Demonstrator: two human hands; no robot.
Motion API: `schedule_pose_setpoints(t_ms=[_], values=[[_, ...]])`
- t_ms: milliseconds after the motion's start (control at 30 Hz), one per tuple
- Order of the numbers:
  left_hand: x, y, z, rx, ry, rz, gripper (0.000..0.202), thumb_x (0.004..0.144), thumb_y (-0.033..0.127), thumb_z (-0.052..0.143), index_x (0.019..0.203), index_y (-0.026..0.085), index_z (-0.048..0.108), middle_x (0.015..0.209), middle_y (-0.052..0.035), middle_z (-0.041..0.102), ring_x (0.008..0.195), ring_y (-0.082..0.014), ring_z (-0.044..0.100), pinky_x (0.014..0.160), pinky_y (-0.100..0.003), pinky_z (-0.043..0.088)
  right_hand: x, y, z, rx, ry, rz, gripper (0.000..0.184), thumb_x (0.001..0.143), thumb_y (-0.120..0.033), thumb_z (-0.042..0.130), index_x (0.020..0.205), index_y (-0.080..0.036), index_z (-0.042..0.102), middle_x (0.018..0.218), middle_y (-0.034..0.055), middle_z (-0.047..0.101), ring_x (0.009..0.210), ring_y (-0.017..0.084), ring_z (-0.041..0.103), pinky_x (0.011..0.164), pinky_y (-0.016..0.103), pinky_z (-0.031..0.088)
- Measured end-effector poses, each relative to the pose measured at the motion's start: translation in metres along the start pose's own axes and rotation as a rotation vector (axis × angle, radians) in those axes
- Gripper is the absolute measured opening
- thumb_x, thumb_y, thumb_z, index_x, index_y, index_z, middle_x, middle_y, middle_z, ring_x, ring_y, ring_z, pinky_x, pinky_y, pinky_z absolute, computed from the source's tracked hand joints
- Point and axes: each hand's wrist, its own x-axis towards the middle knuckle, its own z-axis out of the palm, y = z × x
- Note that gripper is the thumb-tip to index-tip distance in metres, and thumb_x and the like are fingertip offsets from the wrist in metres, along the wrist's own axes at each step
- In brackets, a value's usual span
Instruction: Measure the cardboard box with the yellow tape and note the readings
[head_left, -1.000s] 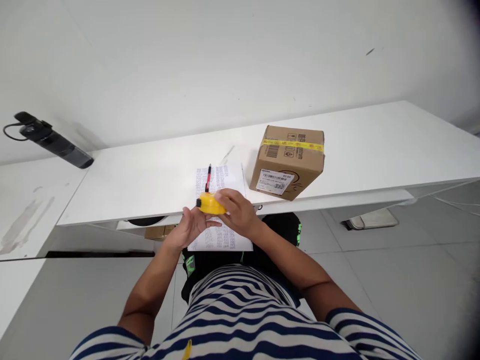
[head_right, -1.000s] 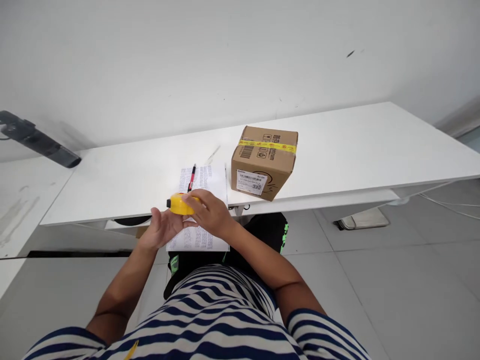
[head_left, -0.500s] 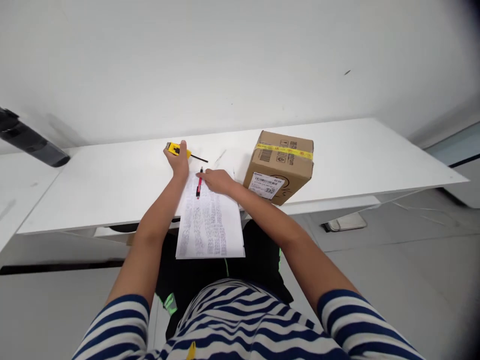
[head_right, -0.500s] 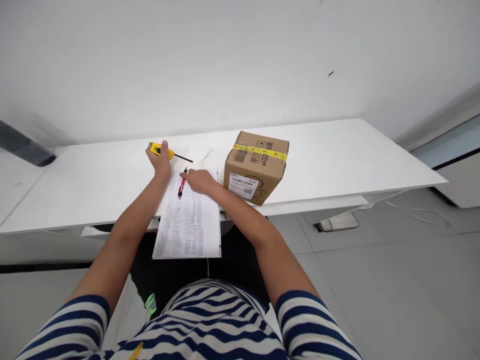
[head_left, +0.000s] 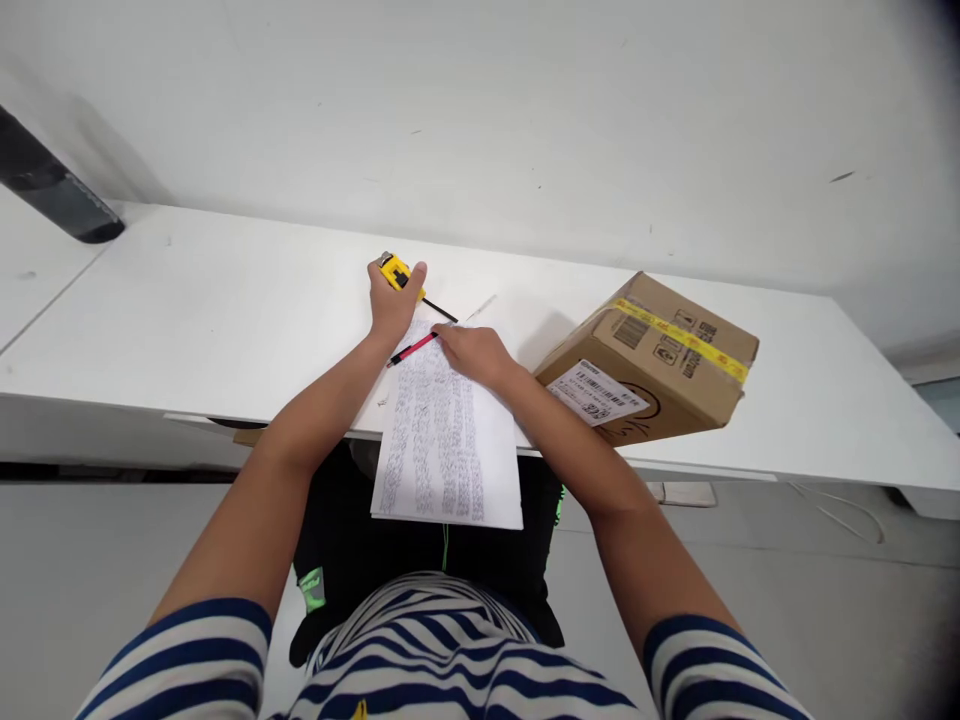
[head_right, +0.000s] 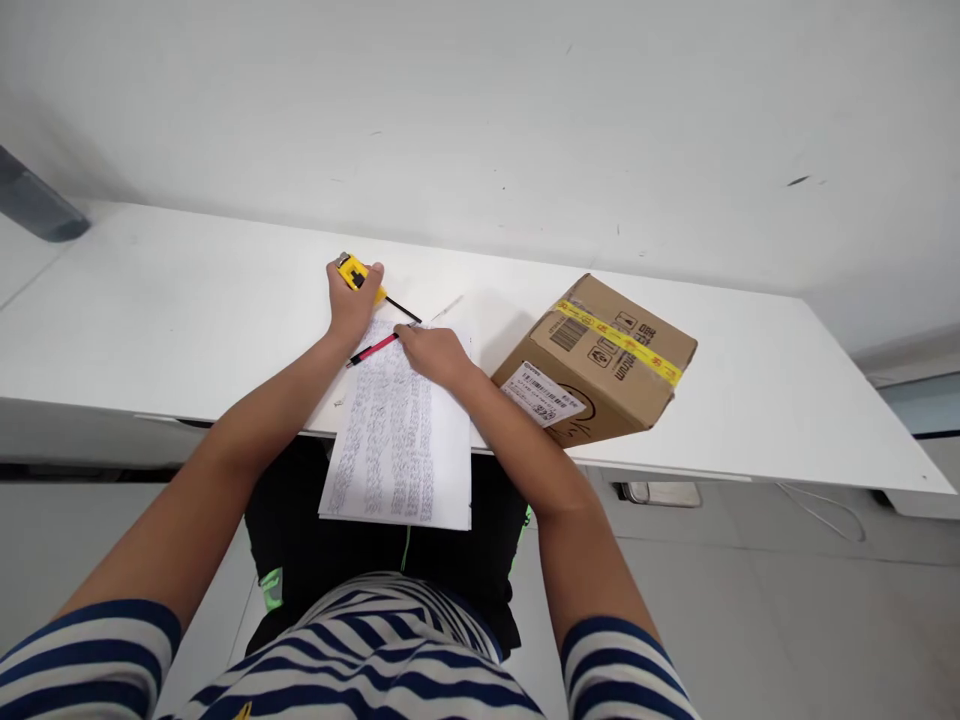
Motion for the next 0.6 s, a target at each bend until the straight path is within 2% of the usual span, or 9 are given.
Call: schedule_pose_setpoints(t_ms=[67,200,300,367,433,500,600], values=[[0.001,-0.002,0.0,0.001,-0.009,0.006,0.053,0.087,0.06,0.079,0.106,0.026,0.043,0.106,-0.0033,0.064,0.099,-0.0172,0.07,0.082,-0.029,0.055,-0.002,0.007,-0.001,-0.007,0.038,0.024,0.049,0.111,-0.03,0.026,0.143,-0.016,0.06,0.118,0.0149,0.079,0.09,0.025,0.069,0.066,0.033,0.033],[0.0,-0.003,-0.001,0.03,-0.052,0.031,0.055,0.084,0.06,0.082,0.107,0.027,0.044,0.105,-0.0025,0.064,0.096,-0.0176,0.07,0.082,-0.031,0.054,-0.006,0.022,-0.003,-0.014,0.014,-0.028,0.056,0.106,-0.021,0.037,0.162,-0.024,0.043,0.124,0.0116,0.077,0.087,0.022,0.068,0.064,0.032,0.031],[-0.001,-0.001,-0.003,0.053,-0.073,0.052,0.058,0.082,0.063,0.082,0.107,0.027,0.044,0.104,-0.0025,0.064,0.095,-0.0179,0.069,0.083,-0.031,0.053,-0.008,0.025,-0.001,-0.014,0.043,-0.068,0.052,0.104,-0.016,0.035,0.151,-0.022,0.057,0.124,0.013,0.077,0.092,0.022,0.069,0.069,0.032,0.037],[-0.002,-0.001,-0.003,0.049,-0.095,0.054,0.059,0.081,0.065,0.082,0.107,0.027,0.045,0.103,-0.0026,0.064,0.094,-0.0182,0.069,0.083,-0.032,0.053,-0.01,0.026,0.002,0.037,0.139,-0.047,0.046,0.106,-0.019,0.033,0.139,-0.017,0.065,0.117,0.0152,0.079,0.095,0.024,0.07,0.077,0.034,0.042],[-0.002,-0.002,-0.004,0.048,-0.124,0.051,0.059,0.08,0.064,0.083,0.107,0.028,0.046,0.103,-0.0027,0.064,0.093,-0.0187,0.068,0.083,-0.033,0.053,-0.017,0.028,0.007,0.17,0.28,0.024,0.04,0.107,-0.025,0.034,0.13,-0.017,0.067,0.109,0.0152,0.08,0.093,0.025,0.071,0.084,0.037,0.046],[-0.002,-0.002,-0.004,0.06,-0.138,0.054,0.058,0.08,0.061,0.085,0.107,0.028,0.046,0.103,-0.0028,0.064,0.094,-0.0194,0.068,0.083,-0.034,0.054,-0.025,0.033,0.014,0.412,0.464,0.112,0.033,0.106,-0.034,0.039,0.125,-0.02,0.062,0.111,0.0142,0.081,0.089,0.024,0.073,0.086,0.038,0.051],[-0.004,0.001,-0.004,0.091,-0.138,0.058,0.054,0.082,0.056,0.085,0.108,0.028,0.046,0.102,-0.0029,0.063,0.095,-0.0204,0.068,0.085,-0.035,0.054,-0.032,0.042,0.025,0.89,0.687,0.192,0.03,0.101,-0.046,0.048,0.123,-0.026,0.048,0.126,0.0131,0.079,0.078,0.018,0.072,0.077,0.034,0.055]])
